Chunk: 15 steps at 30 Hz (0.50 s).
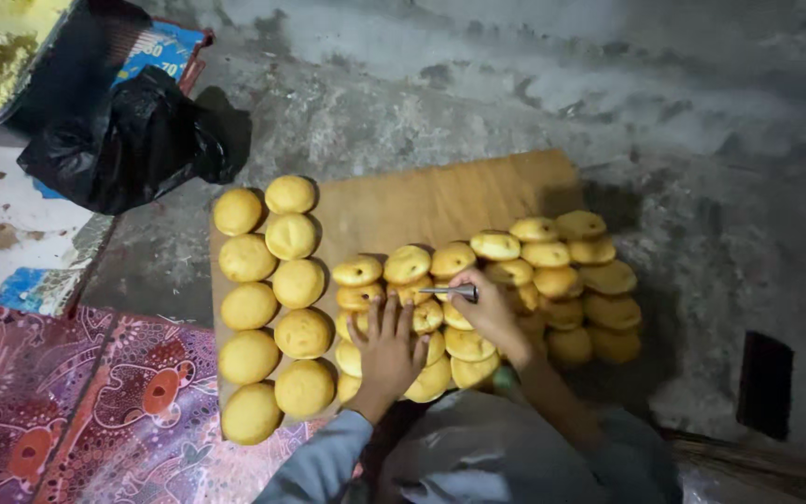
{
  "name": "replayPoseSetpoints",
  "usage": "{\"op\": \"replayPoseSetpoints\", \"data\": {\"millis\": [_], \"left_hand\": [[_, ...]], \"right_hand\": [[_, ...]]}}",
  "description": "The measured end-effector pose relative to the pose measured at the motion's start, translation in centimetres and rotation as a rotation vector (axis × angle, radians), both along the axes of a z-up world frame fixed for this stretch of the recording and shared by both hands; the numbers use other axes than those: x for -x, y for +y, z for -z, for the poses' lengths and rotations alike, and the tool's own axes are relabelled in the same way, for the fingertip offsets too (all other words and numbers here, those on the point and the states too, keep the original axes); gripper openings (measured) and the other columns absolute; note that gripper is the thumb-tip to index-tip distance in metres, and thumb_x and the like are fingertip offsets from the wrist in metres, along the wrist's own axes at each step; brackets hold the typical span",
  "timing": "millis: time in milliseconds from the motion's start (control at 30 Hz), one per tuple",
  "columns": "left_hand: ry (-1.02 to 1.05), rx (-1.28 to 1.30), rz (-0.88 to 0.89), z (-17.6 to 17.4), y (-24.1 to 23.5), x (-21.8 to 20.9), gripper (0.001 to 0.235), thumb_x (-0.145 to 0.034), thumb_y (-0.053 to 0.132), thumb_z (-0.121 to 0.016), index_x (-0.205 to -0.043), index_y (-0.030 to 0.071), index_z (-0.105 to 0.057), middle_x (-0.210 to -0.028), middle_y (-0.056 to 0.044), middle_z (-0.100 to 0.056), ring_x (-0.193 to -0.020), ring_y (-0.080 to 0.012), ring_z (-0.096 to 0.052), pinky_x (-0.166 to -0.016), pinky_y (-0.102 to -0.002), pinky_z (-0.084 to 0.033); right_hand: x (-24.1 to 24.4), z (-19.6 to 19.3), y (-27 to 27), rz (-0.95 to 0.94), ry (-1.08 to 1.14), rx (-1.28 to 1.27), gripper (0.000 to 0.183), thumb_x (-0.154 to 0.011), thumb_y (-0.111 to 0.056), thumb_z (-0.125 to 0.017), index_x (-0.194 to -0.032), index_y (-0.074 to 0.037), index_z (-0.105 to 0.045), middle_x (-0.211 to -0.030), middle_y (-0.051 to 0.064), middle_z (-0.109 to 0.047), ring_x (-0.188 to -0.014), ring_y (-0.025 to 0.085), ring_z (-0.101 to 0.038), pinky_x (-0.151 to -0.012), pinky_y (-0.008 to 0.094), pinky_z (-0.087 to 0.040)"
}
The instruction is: The person is sitting on the floor and using a knife to cut small round buns in half. They pick up each bun, slice it, and place it back on the wooden board.
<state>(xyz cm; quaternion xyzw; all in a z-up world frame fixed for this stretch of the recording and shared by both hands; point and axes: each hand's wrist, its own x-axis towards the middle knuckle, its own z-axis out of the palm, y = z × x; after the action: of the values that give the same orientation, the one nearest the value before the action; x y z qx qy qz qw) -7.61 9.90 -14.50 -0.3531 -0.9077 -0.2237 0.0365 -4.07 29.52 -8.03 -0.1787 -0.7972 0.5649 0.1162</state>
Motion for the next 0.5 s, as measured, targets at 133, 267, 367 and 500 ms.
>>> {"op": "replayPoseSetpoints", "data": {"millis": [133, 267, 367, 500], "left_hand": [[-0.04, 0.016, 0.0, -0.5, 0.0, -0.1, 0.066, -0.088, 0.044, -0.062, -0.145, 0.012, -0.05, -0.158, -0.015, -0.037, -0.148, -0.037, -0.027, -0.113, -0.074, -0.007], [-0.091, 0.031, -0.013, -1.2, 0.3, 0.2, 0.067, -0.087, 0.044, -0.062, -0.145, 0.013, -0.05, -0.158, -0.015, -0.035, -0.148, -0.0364, -0.026, -0.113, -0.074, -0.006], [-0.085, 0.016, -0.038, -1.2, 0.2, -0.1, 0.066, -0.088, 0.044, -0.061, -0.145, 0.014, -0.05, -0.157, -0.019, -0.035, -0.148, -0.037, -0.025, -0.112, -0.074, -0.005], [-0.083, 0.013, -0.04, -1.1, 0.4, 0.0, 0.065, -0.089, 0.045, -0.06, -0.145, 0.013, -0.05, -0.157, -0.019, -0.035, -0.149, -0.0367, -0.025, -0.113, -0.073, -0.005]], "right_hand": [[-0.2, 1.8, 0.0, 0.006, 0.02, -0.069, 0.016, -0.087, -0.007, -0.072, -0.101, -0.006, -0.063, -0.09, 0.003, -0.068, -0.084, 0.013, -0.066, -0.076, 0.031, -0.054], [0.2, 1.2, 0.0, 0.004, -0.093, -0.152, 0.019, -0.085, -0.012, -0.075, -0.099, -0.007, -0.064, -0.09, 0.008, -0.072, -0.084, 0.018, -0.072, -0.076, 0.032, -0.056], [0.4, 0.9, -0.3, 0.006, -0.165, -0.159, 0.02, -0.085, -0.015, -0.075, -0.1, -0.007, -0.064, -0.09, 0.009, -0.074, -0.083, 0.02, -0.073, -0.075, 0.033, -0.056], [0.9, 1.2, -0.1, 0.01, -0.074, -0.224, 0.02, -0.085, -0.014, -0.077, -0.098, -0.005, -0.065, -0.094, 0.011, -0.073, -0.086, 0.024, -0.072, -0.077, 0.036, -0.056]]}}
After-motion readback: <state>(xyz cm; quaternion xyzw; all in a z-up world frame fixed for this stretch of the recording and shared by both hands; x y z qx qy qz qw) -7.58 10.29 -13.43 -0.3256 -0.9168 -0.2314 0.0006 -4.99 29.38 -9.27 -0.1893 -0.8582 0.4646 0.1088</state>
